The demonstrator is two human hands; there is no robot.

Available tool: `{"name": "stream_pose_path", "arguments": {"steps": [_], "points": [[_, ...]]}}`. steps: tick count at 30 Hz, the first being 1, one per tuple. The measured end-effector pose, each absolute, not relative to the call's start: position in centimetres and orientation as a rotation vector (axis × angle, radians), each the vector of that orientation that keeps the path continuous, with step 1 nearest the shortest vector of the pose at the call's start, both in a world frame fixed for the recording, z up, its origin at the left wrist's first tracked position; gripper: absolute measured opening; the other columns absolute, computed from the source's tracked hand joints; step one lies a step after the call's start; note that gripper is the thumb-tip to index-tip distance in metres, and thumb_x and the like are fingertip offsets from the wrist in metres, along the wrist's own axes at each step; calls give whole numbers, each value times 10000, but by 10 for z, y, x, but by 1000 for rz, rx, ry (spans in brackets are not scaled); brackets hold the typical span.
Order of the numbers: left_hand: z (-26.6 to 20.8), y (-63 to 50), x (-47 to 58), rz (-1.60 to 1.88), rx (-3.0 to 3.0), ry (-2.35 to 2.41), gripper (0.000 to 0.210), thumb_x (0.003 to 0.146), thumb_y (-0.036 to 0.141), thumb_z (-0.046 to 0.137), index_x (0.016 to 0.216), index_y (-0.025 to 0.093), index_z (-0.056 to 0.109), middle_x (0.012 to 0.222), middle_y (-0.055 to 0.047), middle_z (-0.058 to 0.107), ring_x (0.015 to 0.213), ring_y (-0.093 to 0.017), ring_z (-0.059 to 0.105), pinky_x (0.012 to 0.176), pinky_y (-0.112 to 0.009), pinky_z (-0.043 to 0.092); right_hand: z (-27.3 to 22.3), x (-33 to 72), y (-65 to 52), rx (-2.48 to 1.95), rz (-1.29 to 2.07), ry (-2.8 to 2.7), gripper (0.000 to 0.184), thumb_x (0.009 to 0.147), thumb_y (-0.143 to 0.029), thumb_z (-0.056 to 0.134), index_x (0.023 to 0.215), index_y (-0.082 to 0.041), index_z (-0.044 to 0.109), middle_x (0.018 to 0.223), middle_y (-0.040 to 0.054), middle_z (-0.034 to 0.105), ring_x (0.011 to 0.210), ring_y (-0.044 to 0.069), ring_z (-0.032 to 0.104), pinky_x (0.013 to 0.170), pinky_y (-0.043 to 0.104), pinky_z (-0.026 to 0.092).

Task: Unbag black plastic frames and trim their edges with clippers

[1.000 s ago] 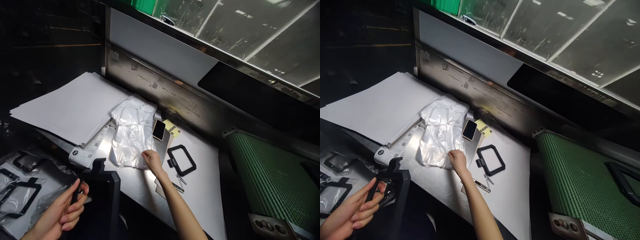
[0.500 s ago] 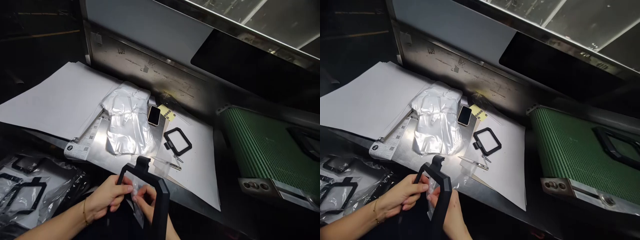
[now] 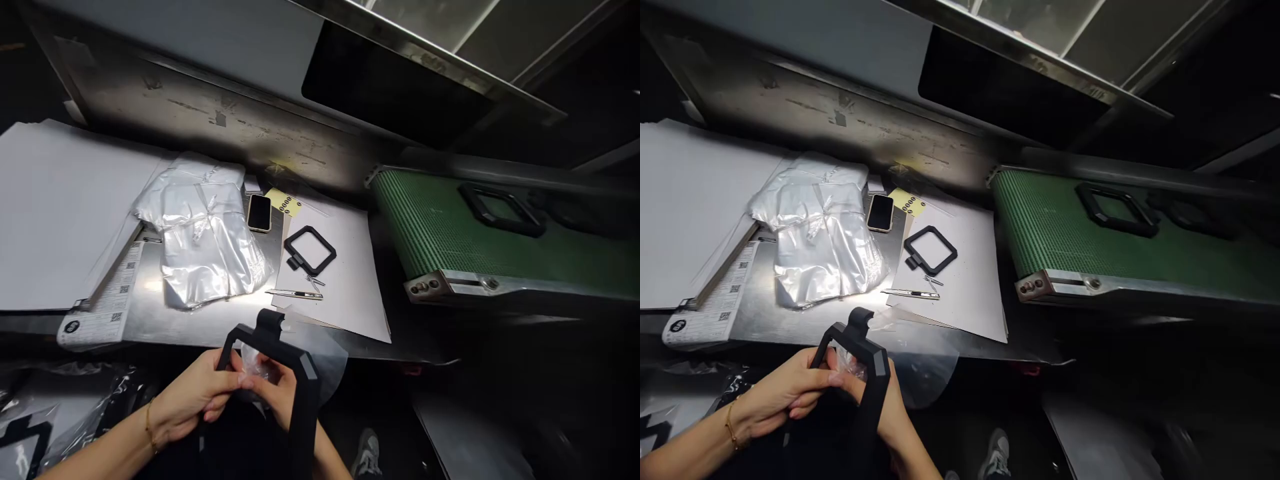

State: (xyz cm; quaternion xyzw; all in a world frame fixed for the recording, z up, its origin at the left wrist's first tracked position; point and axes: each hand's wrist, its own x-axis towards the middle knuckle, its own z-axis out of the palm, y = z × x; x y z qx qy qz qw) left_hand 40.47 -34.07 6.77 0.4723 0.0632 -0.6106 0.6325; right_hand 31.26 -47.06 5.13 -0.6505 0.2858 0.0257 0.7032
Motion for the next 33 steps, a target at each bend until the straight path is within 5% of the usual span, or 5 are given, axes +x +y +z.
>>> {"name": "stream_pose_path", "arguments": {"steps": [9,16,21,26,33], "points": [[67,-358,399,-1464,1097,66,198,714,315,594,691,165,468,440,110,370,337,8,148,334,-138,149,63,296,-465,-1445,-92,792,300,771,-393,515,611,-162,618,560,5,578,549,132,514,543,255,386],[72,-377,391,-1538,1093,20,249,641,275,669,640,152,453,476,93,388,347,13,201,344,-149,160,67,280,-459,-1442,-172,843,135,634,-222,675,510,-176,647,504,-14,588,524,124,500,554,251,354],[67,-378,401,-1544,1104,23,260,639,274,675,641,150,447,486,98,367,356,15,188,357,-154,154,61,261,-486,-1140,-416,950,300,723,-423,571,587,-158,592,565,-26,566,569,96,513,599,255,409],[51,-374,418,-1446,1155,33,235,730,282,572,619,167,399,477,112,290,373,0,158,372,-157,164,67,252,-510,-840,-485,946,320,621,-463,646,640,-167,526,582,-49,492,561,74,480,586,245,432],[46,-367,427,-1435,1175,-164,201,783,360,440,752,167,488,583,64,434,385,-16,212,396,-191,207,58,256,-514,-866,-577,1002,332,777,-343,539,563,-165,357,475,-108,268,370,18,240,346,151,207]]}}
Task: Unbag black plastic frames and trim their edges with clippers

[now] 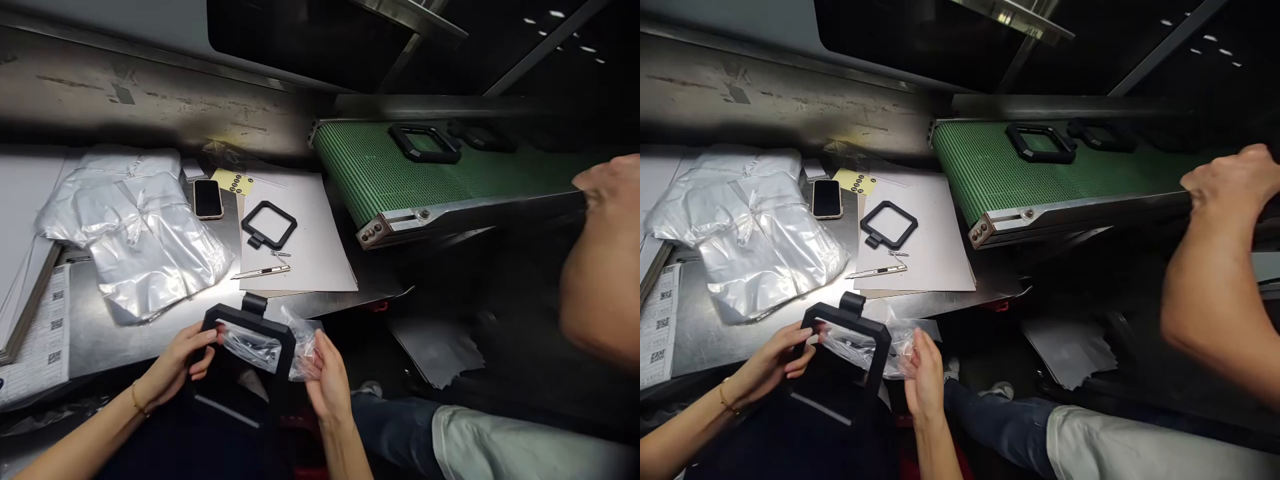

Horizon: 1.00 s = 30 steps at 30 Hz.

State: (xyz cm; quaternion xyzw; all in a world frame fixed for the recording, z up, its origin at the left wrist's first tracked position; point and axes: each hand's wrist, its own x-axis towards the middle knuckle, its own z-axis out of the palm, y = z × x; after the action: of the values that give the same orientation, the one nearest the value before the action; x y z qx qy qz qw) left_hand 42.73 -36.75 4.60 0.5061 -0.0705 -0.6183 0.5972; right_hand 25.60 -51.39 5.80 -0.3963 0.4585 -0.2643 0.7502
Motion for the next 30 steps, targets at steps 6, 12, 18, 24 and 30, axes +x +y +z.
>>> {"name": "stream_pose_path", "arguments": {"steps": [6,12,18,24,30], "points": [[59,-373,434,-1689,1249,-448,622,817,377,421,1331,232,102,640,18,598,380,-44,354,417,-200,268,64,266,-534,-1199,-498,974,390,845,-439,395,568,-166,369,480,-91,340,371,32,283,363,173,236],[47,-398,421,-1760,1283,-559,439,772,358,498,1141,156,373,532,39,589,317,-36,351,341,-171,222,96,274,-532,-1741,-115,688,344,800,-353,505,520,-153,516,497,-38,501,496,74,446,514,215,334],[34,-381,416,-1720,1339,-444,240,815,397,409,727,173,408,454,89,470,288,-22,320,316,-160,221,81,210,-509,-2105,-91,693,78,770,-255,545,765,-189,586,645,5,518,569,122,472,535,232,349],[28,-384,409,-1759,1402,-419,320,790,461,437,770,147,497,593,53,524,354,-36,427,350,-181,324,43,189,-433,-2128,-116,535,306,839,-371,362,747,-227,615,538,9,565,483,136,519,491,223,406],[12,-394,408,-1782,1540,-471,425,810,489,390,631,131,535,486,58,501,430,-71,463,463,-222,380,38,213,-428,-1901,-127,839,320,870,-267,326,1094,-209,548,654,17,592,556,113,538,597,223,455]]}}
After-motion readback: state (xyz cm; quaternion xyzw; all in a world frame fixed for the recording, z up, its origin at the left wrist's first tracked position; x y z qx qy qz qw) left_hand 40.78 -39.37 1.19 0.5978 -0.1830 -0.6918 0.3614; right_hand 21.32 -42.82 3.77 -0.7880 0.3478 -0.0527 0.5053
